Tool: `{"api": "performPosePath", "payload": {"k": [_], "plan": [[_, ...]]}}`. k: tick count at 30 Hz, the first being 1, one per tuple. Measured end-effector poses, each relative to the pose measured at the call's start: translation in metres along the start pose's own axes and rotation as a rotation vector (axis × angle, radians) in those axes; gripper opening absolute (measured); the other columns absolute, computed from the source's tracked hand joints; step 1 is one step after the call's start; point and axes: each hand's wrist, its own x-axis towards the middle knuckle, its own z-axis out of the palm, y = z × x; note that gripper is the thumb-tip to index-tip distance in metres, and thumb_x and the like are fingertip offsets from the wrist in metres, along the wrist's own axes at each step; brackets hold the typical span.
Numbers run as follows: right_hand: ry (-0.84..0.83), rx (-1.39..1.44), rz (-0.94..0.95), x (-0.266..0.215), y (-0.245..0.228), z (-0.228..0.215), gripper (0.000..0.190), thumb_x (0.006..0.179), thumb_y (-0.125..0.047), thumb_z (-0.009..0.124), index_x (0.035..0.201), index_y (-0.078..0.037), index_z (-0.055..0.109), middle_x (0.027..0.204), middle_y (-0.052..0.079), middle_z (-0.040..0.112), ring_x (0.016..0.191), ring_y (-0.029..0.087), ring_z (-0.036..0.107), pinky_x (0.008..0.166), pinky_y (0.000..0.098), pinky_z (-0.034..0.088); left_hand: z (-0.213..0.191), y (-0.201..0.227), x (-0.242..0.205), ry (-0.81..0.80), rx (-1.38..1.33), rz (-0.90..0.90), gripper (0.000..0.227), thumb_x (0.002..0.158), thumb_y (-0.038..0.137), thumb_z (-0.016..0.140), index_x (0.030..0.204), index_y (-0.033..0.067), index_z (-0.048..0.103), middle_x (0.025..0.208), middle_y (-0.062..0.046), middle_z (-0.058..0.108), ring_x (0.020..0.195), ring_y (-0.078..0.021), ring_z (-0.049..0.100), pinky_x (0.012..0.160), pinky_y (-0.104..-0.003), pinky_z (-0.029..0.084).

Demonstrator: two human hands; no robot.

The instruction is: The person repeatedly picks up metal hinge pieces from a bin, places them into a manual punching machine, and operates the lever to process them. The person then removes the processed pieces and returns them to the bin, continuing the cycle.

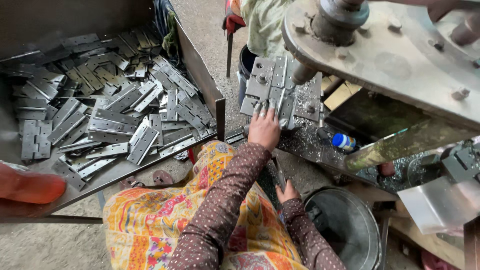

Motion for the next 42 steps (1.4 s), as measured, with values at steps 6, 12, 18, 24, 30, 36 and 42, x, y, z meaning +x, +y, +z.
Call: {"api": "performPosePath", "payload": {"k": [6, 12, 18, 24, 30, 36, 42], "plan": [[-0.227, -0.142, 0.062, -0.007, -0.021, -0.089, 0.061, 0.091, -0.061, 0.062, 0.111, -0.004, 0.06, 0.087, 0.016, 0.074, 0.08, 0.032, 0.075, 0.076, 0.045, 0.06, 0.014, 0.002, 0.007, 0.019, 0.065, -0.005, 0.03, 0.096, 0.013, 0.05, 0.114, -0.0008, 0.069, 0.132, -0.018, 0.062, 0.119, -0.0306, 0.061, 0.107, -0.05, 0.044], [-0.004, -0.018, -0.001, -0.012, -0.005, -0.029, 0.054, 0.09, -0.054, 0.061, 0.114, -0.006, 0.061, 0.087, 0.019, 0.073, 0.079, 0.039, 0.073, 0.07, 0.0497, 0.059, 0.027, 0.002, 0.041, 0.063, 0.066, -0.043, 0.029, 0.097, 0.013, 0.051, 0.114, -0.0014, 0.07, 0.126, -0.018, 0.063, 0.116, -0.0304, 0.063, 0.108, -0.049, 0.045], [0.118, -0.024, -0.059, -0.005, 0.025, 0.026, 0.06, 0.088, -0.053, 0.064, 0.125, -0.006, 0.057, 0.089, 0.024, 0.072, 0.08, 0.046, 0.069, 0.069, 0.0535, 0.055, 0.013, 0.002, 0.014, 0.058, 0.011, -0.01, 0.028, 0.093, 0.013, 0.051, 0.108, -0.0003, 0.071, 0.125, -0.017, 0.063, 0.119, -0.0321, 0.062, 0.11, -0.049, 0.041], [-0.262, -0.11, 0.032, 0.013, 0.004, -0.054, 0.065, 0.09, -0.057, 0.063, 0.122, -0.002, 0.056, 0.087, 0.015, 0.074, 0.072, 0.032, 0.074, 0.067, 0.0453, 0.062, 0.008, -0.001, 0.038, -0.143, -0.022, -0.029, 0.028, 0.099, 0.012, 0.048, 0.112, 0.003, 0.071, 0.132, -0.016, 0.06, 0.116, -0.0289, 0.063, 0.117, -0.051, 0.035], [-0.147, -0.003, 0.024, -0.007, -0.012, -0.062, 0.058, 0.09, -0.054, 0.064, 0.12, -0.006, 0.055, 0.081, 0.014, 0.071, 0.068, 0.031, 0.072, 0.065, 0.0434, 0.06, 0.031, 0.0, 0.07, -0.104, -0.031, -0.057, 0.03, 0.099, 0.015, 0.048, 0.114, 0.0019, 0.071, 0.133, -0.016, 0.061, 0.124, -0.0308, 0.059, 0.115, -0.051, 0.033], [-0.047, 0.026, -0.058, -0.014, 0.002, -0.029, 0.048, 0.087, -0.053, 0.066, 0.104, -0.008, 0.065, 0.079, 0.014, 0.071, 0.071, 0.032, 0.069, 0.067, 0.0461, 0.055, 0.035, 0.001, 0.058, -0.079, -0.041, -0.059, 0.028, 0.098, 0.015, 0.049, 0.106, 0.0045, 0.073, 0.131, -0.014, 0.062, 0.12, -0.0293, 0.061, 0.119, -0.049, 0.034], [-0.286, -0.083, 0.017, 0.018, -0.001, -0.063, 0.06, 0.087, -0.058, 0.067, 0.11, -0.003, 0.061, 0.078, 0.011, 0.073, 0.06, 0.023, 0.071, 0.06, 0.0398, 0.062, 0.027, -0.004, 0.061, -0.045, -0.069, -0.071, 0.029, 0.098, 0.014, 0.048, 0.106, 0.0034, 0.073, 0.129, -0.014, 0.062, 0.119, -0.0294, 0.062, 0.113, -0.049, 0.038]]}}
